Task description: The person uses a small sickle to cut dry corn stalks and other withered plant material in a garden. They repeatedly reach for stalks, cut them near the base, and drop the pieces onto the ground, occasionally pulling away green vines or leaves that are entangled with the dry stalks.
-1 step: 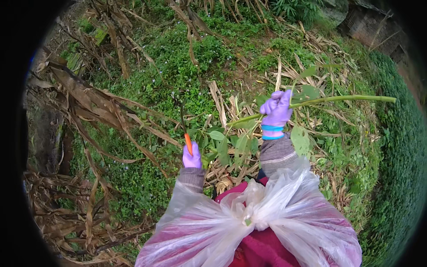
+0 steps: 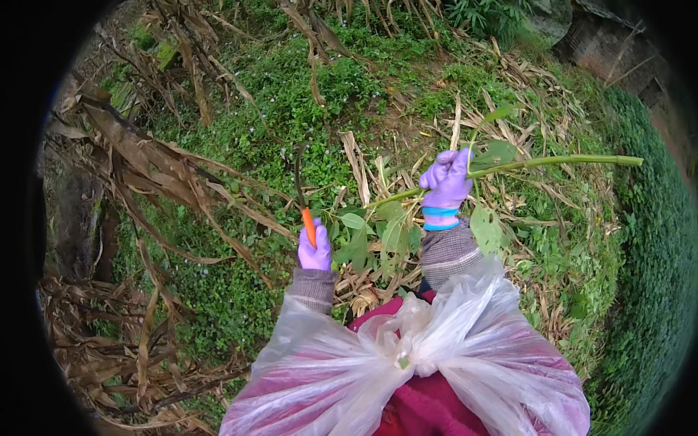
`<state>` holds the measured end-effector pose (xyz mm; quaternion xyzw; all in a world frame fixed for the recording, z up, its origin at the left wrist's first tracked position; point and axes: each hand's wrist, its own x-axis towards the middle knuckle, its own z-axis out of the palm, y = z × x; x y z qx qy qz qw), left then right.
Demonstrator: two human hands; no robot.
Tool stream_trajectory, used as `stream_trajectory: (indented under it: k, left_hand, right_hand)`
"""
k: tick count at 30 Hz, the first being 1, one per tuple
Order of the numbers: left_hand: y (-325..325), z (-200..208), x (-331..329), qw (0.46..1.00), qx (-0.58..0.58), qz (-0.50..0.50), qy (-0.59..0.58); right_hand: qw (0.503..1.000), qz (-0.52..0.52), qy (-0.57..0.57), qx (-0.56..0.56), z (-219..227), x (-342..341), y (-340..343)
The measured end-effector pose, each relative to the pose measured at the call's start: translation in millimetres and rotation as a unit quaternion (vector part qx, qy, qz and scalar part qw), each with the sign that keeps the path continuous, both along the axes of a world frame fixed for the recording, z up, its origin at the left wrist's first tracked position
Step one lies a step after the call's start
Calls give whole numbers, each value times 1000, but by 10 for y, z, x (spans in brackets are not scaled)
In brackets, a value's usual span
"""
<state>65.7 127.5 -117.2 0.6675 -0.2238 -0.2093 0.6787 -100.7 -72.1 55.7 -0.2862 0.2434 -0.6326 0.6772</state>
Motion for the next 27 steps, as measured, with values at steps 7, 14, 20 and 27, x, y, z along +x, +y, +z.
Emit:
stream_trajectory:
  k: [7, 14, 20, 27]
  left_hand:
    - [-390, 797, -270, 975, 134, -117, -129]
    - [-302, 648, -268, 967, 202, -107, -110]
    - [-166, 257, -162, 978, 149, -113, 87]
    - [-64, 761, 19, 977, 107, -99, 155]
  right_hand:
    - [993, 113, -29, 12, 54, 330, 287]
    - [996, 82, -34, 17, 112, 245, 287]
    - [992, 120, -36, -10, -14, 243, 282]
    - [984, 80, 46, -154, 183, 160, 229]
